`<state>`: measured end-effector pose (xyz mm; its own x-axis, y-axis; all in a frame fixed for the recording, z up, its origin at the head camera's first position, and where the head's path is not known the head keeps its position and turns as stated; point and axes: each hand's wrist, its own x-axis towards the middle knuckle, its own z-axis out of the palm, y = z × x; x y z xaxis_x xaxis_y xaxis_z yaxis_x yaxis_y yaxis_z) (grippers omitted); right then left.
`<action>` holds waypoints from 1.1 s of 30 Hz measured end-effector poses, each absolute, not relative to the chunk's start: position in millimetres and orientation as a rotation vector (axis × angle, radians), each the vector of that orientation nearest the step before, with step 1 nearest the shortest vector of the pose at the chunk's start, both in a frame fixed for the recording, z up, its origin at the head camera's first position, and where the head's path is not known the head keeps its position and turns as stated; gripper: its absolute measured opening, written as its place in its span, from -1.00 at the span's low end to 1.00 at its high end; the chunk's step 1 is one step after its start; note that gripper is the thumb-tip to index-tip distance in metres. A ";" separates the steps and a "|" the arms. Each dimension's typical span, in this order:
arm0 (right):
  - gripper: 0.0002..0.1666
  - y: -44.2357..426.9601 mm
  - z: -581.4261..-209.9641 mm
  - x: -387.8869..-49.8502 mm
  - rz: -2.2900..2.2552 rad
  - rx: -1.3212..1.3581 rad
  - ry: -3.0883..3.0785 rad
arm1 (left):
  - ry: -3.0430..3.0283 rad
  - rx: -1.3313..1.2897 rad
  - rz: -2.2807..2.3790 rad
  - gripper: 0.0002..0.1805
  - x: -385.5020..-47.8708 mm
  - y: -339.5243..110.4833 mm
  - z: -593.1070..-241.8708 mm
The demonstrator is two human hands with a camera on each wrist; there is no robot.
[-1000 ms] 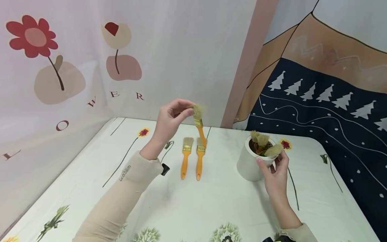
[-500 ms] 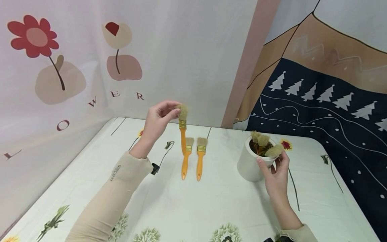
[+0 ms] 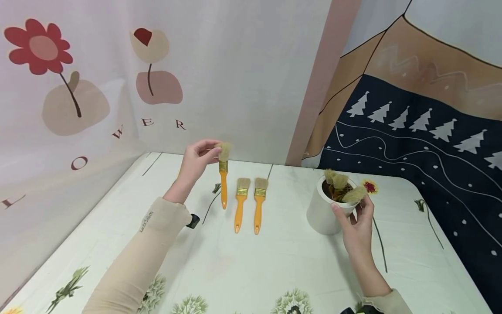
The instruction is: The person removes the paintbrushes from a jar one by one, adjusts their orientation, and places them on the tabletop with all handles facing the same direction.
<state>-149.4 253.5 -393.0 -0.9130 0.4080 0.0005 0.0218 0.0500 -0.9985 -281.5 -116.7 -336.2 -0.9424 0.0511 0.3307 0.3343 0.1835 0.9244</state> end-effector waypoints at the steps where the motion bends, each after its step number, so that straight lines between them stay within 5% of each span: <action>1: -0.05 253.4 -393.0 -149.4 1.938 -0.434 -2.049 | -2.240 -0.347 -1.848 -0.70 -282.9 -118.3 -338.9; 33: -0.04 253.6 -392.0 -149.8 1.938 -0.463 -2.068 | -2.686 0.212 -1.899 -0.70 -309.1 -132.7 -422.9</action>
<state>-149.8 253.6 -392.0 -0.9128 0.4078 -0.0216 0.0480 0.0547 -0.9973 -309.1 -132.7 -422.9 -0.9799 -0.0155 -0.1988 -0.1927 0.3319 0.9234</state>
